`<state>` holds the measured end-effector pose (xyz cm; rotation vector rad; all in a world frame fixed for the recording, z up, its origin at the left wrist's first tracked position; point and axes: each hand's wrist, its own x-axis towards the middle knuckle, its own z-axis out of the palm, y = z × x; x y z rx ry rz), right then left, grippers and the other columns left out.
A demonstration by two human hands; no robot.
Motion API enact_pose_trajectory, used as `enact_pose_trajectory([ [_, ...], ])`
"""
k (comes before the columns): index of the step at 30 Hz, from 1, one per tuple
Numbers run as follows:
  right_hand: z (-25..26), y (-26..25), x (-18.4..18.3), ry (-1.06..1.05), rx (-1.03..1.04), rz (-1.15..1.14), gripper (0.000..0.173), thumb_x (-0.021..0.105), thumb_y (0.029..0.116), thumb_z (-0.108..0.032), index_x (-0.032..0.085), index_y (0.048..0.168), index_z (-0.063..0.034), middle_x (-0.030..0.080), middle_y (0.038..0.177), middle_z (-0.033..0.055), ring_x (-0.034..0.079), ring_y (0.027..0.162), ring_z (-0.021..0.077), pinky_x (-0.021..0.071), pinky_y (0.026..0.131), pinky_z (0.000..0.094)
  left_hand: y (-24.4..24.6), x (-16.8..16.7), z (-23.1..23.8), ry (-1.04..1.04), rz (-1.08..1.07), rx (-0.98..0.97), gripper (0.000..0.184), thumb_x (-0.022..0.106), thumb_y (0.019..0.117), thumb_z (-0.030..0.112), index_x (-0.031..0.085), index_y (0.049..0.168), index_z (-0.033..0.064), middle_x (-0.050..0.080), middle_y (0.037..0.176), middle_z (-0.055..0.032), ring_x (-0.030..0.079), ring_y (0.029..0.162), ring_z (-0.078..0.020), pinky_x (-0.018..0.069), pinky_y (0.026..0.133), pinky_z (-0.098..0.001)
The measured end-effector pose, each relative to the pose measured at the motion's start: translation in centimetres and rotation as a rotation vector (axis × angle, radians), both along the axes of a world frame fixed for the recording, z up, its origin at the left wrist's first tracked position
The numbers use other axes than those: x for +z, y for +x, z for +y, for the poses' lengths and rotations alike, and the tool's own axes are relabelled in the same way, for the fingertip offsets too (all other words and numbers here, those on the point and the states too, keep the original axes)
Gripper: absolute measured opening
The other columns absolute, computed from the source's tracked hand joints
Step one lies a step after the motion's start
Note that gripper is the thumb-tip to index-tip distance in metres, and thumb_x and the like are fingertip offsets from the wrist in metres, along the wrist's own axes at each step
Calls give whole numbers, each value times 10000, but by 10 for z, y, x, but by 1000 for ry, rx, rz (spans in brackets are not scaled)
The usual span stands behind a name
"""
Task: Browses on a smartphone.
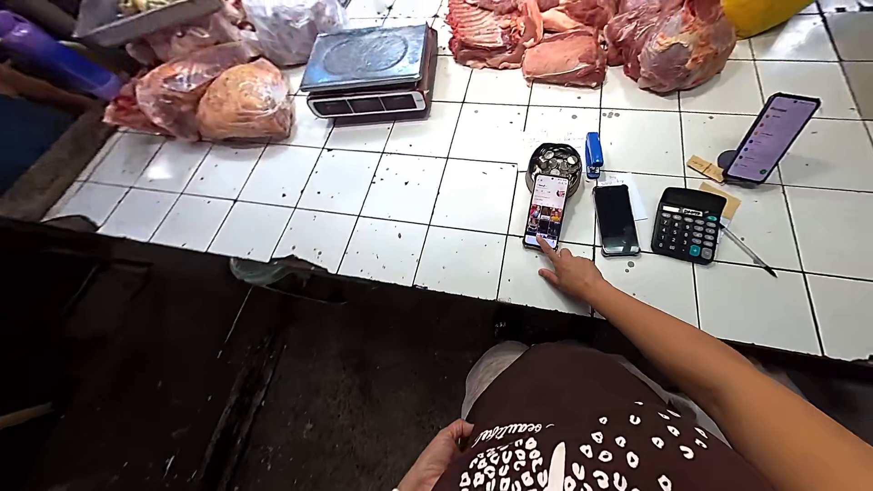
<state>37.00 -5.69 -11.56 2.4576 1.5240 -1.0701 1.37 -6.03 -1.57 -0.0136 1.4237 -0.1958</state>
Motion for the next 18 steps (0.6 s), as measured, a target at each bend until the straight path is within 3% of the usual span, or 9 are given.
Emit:
enact_pose_trajectory([
  [4, -14, -9, -11, 85, -63, -43, 680, 373, 1093, -491, 97, 1674, -269, 537, 1378, 279, 660, 1060, 449, 537, 900, 570, -2, 0, 48, -65, -27, -58, 336, 354, 1045, 167, 580, 805, 104, 664, 650, -57, 647, 546, -105, 540, 493, -252],
  [10, -31, -35, -35, 344, -259, -200, 690, 422, 1074, -446, 268, 1631, -71, 618, 1265, 290, 627, 1108, 474, 488, 958, 574, 24, 17, 107, -48, 26, -307, 325, 344, 1060, 169, 539, 802, 133, 633, 628, -28, 617, 520, -80, 508, 461, -222],
  [14, -27, -40, -30, 308, -367, -188, 739, 453, 1065, -451, 226, 1633, -37, 596, 1335, 284, 605, 1185, 462, 460, 1019, 566, 39, 14, 129, -43, 17, -511, 312, 351, 1055, 137, 519, 792, 136, 612, 619, -20, 600, 522, -74, 499, 465, -218],
  [18, -24, -36, -22, 243, -404, -118, 780, 471, 1055, -484, 162, 1657, -96, 572, 1372, 272, 592, 1208, 453, 440, 1057, 559, 38, 4, 142, -40, -35, -612, 337, 332, 1059, 138, 529, 785, 144, 619, 621, -12, 607, 532, -69, 504, 475, -217],
])
